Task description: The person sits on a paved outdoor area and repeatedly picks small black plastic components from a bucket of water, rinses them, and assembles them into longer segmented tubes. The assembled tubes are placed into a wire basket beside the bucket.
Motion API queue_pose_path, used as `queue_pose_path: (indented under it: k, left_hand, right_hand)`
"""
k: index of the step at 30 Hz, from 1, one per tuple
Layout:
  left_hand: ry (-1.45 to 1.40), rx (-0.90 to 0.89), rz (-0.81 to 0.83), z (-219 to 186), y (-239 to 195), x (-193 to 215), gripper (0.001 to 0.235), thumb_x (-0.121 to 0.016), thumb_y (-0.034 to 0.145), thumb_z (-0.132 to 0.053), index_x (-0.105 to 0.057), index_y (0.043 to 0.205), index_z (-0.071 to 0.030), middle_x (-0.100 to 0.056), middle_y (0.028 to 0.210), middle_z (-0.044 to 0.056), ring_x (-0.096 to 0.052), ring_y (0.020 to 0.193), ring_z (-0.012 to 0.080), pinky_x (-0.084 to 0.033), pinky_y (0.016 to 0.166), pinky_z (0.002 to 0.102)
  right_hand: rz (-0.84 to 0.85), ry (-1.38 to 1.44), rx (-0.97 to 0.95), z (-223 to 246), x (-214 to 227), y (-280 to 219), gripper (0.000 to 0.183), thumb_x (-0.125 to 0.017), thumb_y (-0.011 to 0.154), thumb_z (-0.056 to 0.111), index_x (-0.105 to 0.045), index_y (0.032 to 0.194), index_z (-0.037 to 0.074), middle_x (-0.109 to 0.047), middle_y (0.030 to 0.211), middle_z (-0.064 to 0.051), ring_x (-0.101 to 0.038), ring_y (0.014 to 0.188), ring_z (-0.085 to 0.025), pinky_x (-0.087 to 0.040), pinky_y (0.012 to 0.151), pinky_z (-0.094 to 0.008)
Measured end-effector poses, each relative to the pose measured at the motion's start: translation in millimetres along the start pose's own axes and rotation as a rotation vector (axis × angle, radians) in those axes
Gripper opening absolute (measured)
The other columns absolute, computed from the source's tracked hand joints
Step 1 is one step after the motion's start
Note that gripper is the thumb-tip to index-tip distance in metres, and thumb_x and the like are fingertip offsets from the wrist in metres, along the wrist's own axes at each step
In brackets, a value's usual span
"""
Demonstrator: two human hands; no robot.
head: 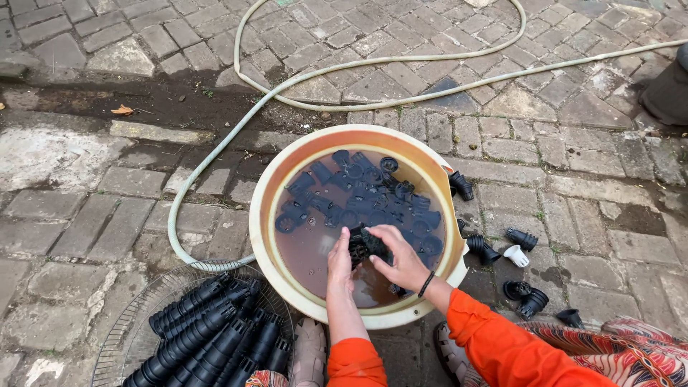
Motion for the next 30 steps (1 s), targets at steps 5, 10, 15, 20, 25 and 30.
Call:
queue_pose_path:
  k: [5,10,15,20,25,30]
  left_hand:
    - [0.103,0.079,-0.013,0,-5,8,0.046,-0.065,0.092,-0.057,-0.075,0.108,-0.014,-0.070,0.083,0.000,-0.063,0.068,0.0115,-0.047,0.055,0.029]
    - [0.171,-0.009,0.104,6,3,0,0.048,-0.066,0.094,-0.055,-0.072,0.107,-0.010,-0.068,0.084,0.000,-0.063,0.072,0.0108,-0.050,0.059,0.029]
    - [0.032,-0.225,0.206,-8,2,-7,0.042,-0.072,0.092,-0.046,-0.074,0.110,-0.009,-0.070,0.093,-0.002,-0.060,0.085,0.0081,-0.049,0.075,0.024]
    - [0.033,-0.166,0.062,-9,7,8,0.049,-0.069,0.091,-0.052,-0.074,0.110,-0.006,-0.072,0.090,0.002,-0.066,0.079,0.0101,-0.054,0.070,0.026]
    - [0.120,0.012,-0.037,6,10,18,0.057,-0.067,0.090,-0.060,-0.077,0.107,-0.007,-0.071,0.085,0.007,-0.065,0.067,0.0156,-0.049,0.052,0.029]
    - [0.215,-0.002,-0.014,10,21,23,0.062,-0.066,0.090,-0.061,-0.076,0.107,-0.002,-0.071,0.085,0.008,-0.066,0.069,0.0179,-0.048,0.053,0.032]
  right_hand:
    - [0.055,-0.093,-0.118,-41,-13,-18,0.031,-0.069,0.088,0.003,-0.064,0.118,0.000,-0.064,0.115,-0.016,-0.068,0.100,-0.035,-0.055,0.084,-0.037]
    - [0.060,-0.195,-0.146,-57,-15,-16,0.021,-0.071,0.089,0.005,-0.066,0.109,0.001,-0.066,0.106,-0.014,-0.068,0.096,-0.034,-0.055,0.080,-0.037]
    - [0.001,0.433,-0.685,-157,-53,-56,0.017,-0.072,0.095,0.007,-0.070,0.110,0.001,-0.071,0.098,-0.009,-0.067,0.085,-0.016,-0.053,0.076,-0.029]
    - [0.121,0.224,-0.612,-58,-20,-6,0.043,-0.073,0.087,0.008,-0.058,0.127,0.007,-0.062,0.118,-0.008,-0.065,0.096,-0.021,-0.055,0.073,-0.030]
    - [0.334,-0.287,0.089,-15,-26,-1,0.060,-0.071,0.075,0.001,-0.050,0.130,0.010,-0.052,0.139,-0.016,-0.062,0.115,-0.038,-0.055,0.089,-0.041]
    - [0.287,-0.188,-0.095,-55,-28,-16,0.041,-0.074,0.085,0.005,-0.060,0.124,0.007,-0.066,0.117,-0.011,-0.069,0.102,-0.035,-0.057,0.082,-0.041]
Point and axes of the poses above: each hand's wrist, its own y-axis towards the middle knuckle, its own x-axis out of the back of the hand, z = x × y, the point moved 8 cm from there along y, towards the middle knuckle
